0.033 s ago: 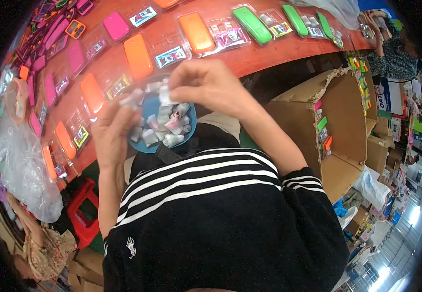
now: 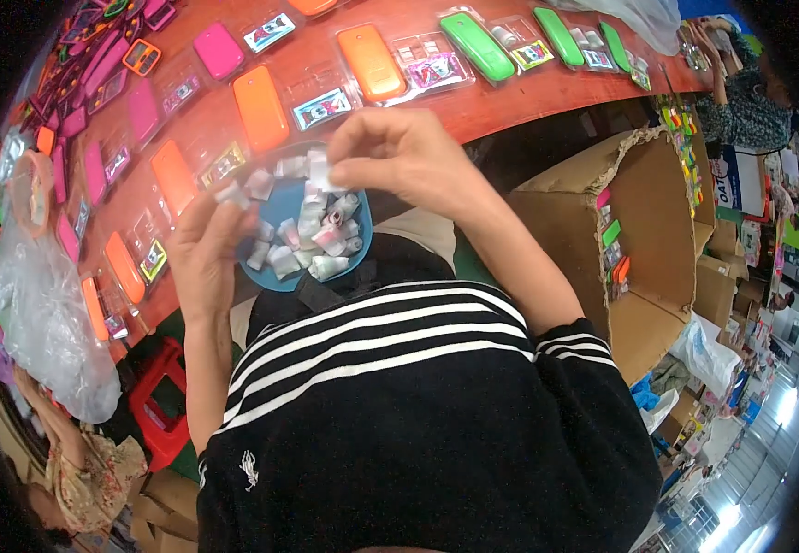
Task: Packaging small toy phones and candies into plastic containers and placing them into cardboard boxes.
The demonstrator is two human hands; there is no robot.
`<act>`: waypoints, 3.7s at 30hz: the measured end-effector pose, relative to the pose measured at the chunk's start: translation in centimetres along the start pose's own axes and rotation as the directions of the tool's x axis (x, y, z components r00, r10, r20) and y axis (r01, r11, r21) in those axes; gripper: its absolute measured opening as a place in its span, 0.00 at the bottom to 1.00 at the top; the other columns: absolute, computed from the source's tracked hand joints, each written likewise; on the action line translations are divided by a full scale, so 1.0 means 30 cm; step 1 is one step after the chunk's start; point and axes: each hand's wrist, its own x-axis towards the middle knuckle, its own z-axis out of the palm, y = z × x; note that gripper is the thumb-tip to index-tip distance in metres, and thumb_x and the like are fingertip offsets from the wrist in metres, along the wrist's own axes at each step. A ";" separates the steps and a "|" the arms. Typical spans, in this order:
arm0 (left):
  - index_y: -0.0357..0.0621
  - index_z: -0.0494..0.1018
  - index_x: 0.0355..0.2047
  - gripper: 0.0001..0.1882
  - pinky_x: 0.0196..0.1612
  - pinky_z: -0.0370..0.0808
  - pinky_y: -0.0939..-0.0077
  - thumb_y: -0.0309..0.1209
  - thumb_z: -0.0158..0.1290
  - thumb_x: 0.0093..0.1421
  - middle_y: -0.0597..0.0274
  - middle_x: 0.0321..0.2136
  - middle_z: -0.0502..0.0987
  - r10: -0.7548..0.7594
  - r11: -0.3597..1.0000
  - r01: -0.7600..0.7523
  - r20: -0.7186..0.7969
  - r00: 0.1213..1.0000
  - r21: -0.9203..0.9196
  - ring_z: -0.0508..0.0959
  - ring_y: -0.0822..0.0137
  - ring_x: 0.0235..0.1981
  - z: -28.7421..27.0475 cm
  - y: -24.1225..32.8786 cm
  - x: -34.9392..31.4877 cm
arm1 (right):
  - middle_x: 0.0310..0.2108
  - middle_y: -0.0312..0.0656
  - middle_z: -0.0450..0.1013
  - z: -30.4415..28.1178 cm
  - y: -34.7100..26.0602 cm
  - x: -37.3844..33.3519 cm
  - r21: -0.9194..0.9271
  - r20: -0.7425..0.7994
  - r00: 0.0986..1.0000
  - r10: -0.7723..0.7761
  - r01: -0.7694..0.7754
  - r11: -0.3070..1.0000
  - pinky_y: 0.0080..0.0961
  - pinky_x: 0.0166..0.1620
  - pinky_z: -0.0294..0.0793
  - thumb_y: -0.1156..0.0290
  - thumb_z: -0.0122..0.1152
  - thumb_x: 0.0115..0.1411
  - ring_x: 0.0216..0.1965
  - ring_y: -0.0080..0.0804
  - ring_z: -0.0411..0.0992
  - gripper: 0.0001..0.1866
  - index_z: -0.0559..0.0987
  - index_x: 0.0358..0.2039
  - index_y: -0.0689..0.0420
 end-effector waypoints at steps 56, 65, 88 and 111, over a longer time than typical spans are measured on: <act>0.34 0.64 0.46 0.15 0.42 0.79 0.73 0.21 0.48 0.58 0.53 0.37 0.74 -0.212 0.916 0.298 0.306 0.928 -0.270 0.77 0.58 0.40 0.363 -0.021 0.197 | 0.31 0.45 0.73 -0.749 -0.042 0.130 -0.987 -0.010 0.870 -0.492 0.071 0.145 0.33 0.40 0.70 0.74 0.53 0.48 0.36 0.42 0.71 0.07 0.78 0.28 0.59; 0.32 0.66 0.42 0.13 0.37 0.79 0.76 0.22 0.51 0.57 0.53 0.34 0.75 -0.185 0.929 0.250 0.243 0.952 -0.273 0.79 0.64 0.33 0.397 -0.042 0.227 | 0.30 0.41 0.75 -0.482 -0.158 0.055 -0.939 -0.151 0.871 -0.468 0.021 0.343 0.25 0.33 0.72 0.71 0.56 0.55 0.30 0.31 0.73 0.09 0.77 0.36 0.60; 0.34 0.75 0.35 0.12 0.21 0.63 0.83 0.34 0.52 0.59 0.65 0.16 0.70 0.346 0.537 -0.107 -0.103 0.933 0.836 0.68 0.78 0.18 -0.057 0.086 0.014 | 0.28 0.43 0.76 -0.376 -0.004 0.232 -0.913 -0.128 0.894 -0.430 0.064 0.403 0.24 0.34 0.71 0.66 0.60 0.53 0.29 0.31 0.74 0.11 0.79 0.34 0.59; 0.34 0.70 0.27 0.08 0.18 0.58 0.82 0.28 0.50 0.59 0.68 0.12 0.62 0.229 0.627 -0.156 0.010 0.973 0.763 0.61 0.81 0.16 -0.066 -0.049 -0.080 | 0.26 0.37 0.66 0.136 0.075 0.115 -0.765 0.523 0.678 -0.517 0.641 0.066 0.25 0.28 0.68 0.68 0.57 0.50 0.28 0.31 0.69 0.07 0.72 0.28 0.56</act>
